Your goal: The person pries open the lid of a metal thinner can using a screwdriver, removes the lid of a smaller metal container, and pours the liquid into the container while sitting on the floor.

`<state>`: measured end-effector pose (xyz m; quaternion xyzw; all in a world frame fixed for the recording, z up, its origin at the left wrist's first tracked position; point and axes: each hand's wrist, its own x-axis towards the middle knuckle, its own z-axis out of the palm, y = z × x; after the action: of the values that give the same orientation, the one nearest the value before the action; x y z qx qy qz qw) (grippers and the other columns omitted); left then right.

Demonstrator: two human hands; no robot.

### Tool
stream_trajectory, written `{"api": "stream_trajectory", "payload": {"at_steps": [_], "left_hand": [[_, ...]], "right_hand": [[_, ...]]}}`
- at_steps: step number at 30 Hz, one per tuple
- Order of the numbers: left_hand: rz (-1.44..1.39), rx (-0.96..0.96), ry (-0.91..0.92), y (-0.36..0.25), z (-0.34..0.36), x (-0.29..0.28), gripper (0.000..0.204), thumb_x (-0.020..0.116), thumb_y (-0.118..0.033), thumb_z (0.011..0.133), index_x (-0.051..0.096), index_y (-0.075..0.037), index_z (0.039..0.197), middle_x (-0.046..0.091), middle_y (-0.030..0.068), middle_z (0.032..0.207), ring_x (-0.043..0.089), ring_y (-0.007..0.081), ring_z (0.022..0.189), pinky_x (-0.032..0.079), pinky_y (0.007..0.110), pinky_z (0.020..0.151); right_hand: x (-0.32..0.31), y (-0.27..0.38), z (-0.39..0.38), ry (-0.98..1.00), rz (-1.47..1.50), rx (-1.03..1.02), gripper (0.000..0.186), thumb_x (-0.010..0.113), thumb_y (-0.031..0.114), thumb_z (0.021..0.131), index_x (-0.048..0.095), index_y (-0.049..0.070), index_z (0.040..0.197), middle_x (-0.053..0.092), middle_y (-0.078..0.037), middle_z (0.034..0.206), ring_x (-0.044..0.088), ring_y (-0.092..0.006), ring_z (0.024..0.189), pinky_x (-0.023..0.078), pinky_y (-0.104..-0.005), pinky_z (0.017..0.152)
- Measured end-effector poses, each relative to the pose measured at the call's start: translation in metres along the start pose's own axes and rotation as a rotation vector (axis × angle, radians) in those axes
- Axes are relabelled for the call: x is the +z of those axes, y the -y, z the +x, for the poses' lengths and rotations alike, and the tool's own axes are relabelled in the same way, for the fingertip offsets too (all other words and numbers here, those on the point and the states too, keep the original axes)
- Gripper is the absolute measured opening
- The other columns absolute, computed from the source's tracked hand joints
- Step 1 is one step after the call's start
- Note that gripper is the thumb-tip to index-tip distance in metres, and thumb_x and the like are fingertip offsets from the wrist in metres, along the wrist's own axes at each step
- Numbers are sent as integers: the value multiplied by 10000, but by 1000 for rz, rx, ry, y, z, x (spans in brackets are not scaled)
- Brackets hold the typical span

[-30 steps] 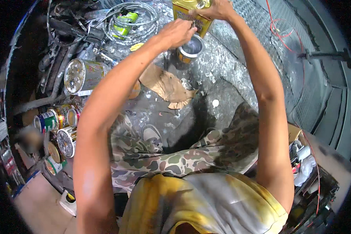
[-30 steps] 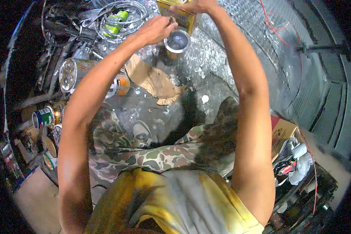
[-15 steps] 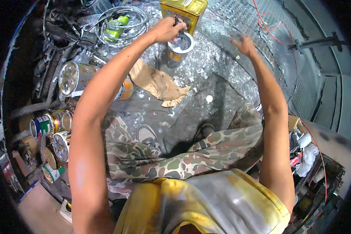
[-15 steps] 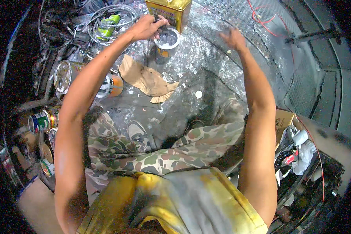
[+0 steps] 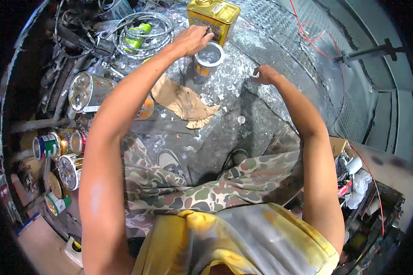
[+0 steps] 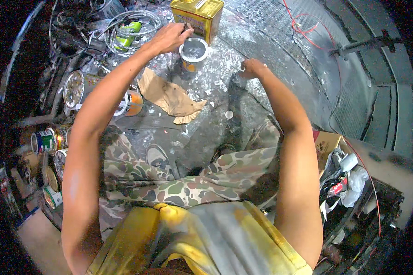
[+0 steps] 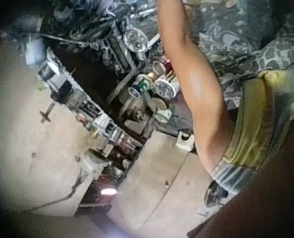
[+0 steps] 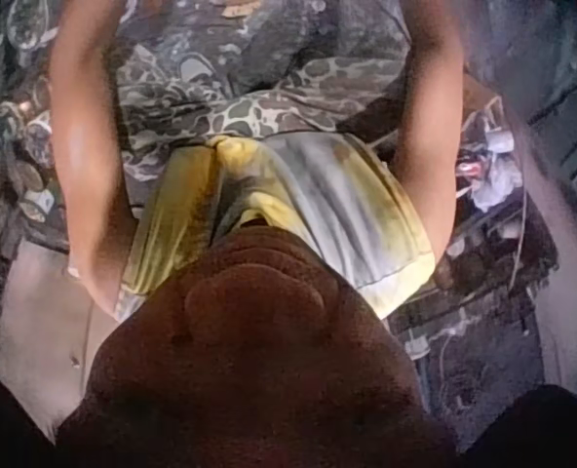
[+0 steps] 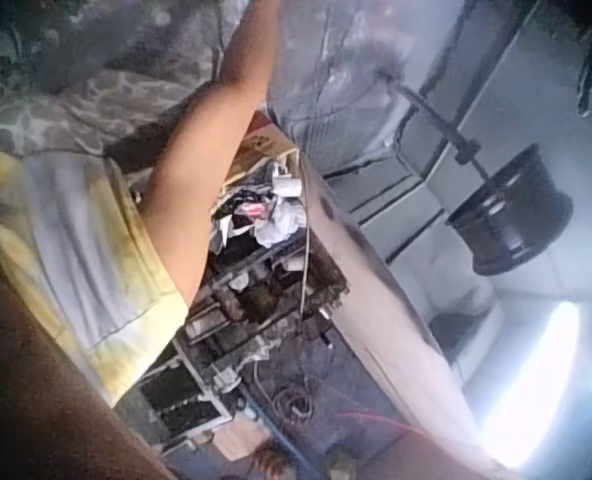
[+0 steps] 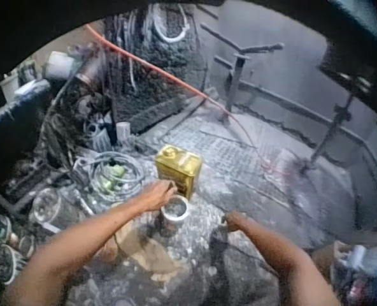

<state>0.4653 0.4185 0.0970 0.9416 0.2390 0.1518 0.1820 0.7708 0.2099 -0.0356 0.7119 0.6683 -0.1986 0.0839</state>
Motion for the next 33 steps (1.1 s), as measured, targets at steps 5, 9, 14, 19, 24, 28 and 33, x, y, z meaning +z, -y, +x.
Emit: {"api": "stream_trajectory", "payload": {"at_steps": [5, 9, 14, 19, 24, 28, 33], "left_hand": [[-284, -94, 154, 3, -7, 11, 380, 513, -343, 1038, 705, -17, 1079, 719, 215, 897, 689, 423, 789, 532, 484, 761], [-37, 97, -51, 7, -8, 4, 371, 535, -346, 1032, 702, -29, 1129, 720, 165, 840, 704, 265, 695, 540, 418, 703], [-269, -28, 77, -14, -19, -57, 418, 539, -385, 1033, 707, -15, 1134, 727, 193, 889, 728, 271, 771, 551, 408, 735], [-386, 24, -35, -29, -45, -116, 448, 563, -410, 1028, 708, 1, 1134, 722, 136, 779, 727, 195, 676, 560, 363, 682], [-422, -44, -69, -44, -58, -166, 362, 515, -306, 1068, 712, -3, 1046, 663, 14, 758, 587, 77, 643, 487, 267, 597], [-485, -66, -92, -53, -65, -189, 363, 502, -306, 1078, 703, -4, 1075, 681, 31, 804, 630, 96, 667, 519, 264, 622], [-510, -89, -95, -63, -68, -203, 380, 480, -309, 1089, 691, 7, 1095, 693, 53, 872, 667, 112, 703, 543, 268, 649]], "right_hand": [[-8, 24, -3, 144, -57, 57, 496, 700, 512, 849, 727, 117, 1149, 733, -189, 1099, 692, -372, 1068, 548, -465, 940], [-7, 19, -2, 145, -79, 18, 499, 675, 508, 864, 718, 117, 1171, 722, -179, 1160, 679, -366, 1114, 543, -461, 975], [6, 8, -3, 69, -50, -9, 466, 765, 457, 801, 737, 112, 1113, 742, -189, 962, 710, -371, 972, 560, -461, 865], [2, 3, 2, 51, -83, -31, 471, 762, 454, 800, 732, 90, 1098, 740, -196, 963, 705, -368, 989, 560, -461, 855], [-20, 24, 9, 77, -167, -105, 474, 741, 456, 816, 729, 76, 1099, 744, -191, 962, 704, -365, 990, 552, -455, 877], [-31, 38, 5, 90, -164, -88, 465, 729, 444, 835, 726, 73, 1115, 746, -193, 976, 701, -360, 1002, 544, -443, 902], [-31, 35, 1, 80, -165, -81, 458, 734, 438, 828, 727, 78, 1111, 746, -189, 969, 704, -357, 992, 548, -439, 899]]}}
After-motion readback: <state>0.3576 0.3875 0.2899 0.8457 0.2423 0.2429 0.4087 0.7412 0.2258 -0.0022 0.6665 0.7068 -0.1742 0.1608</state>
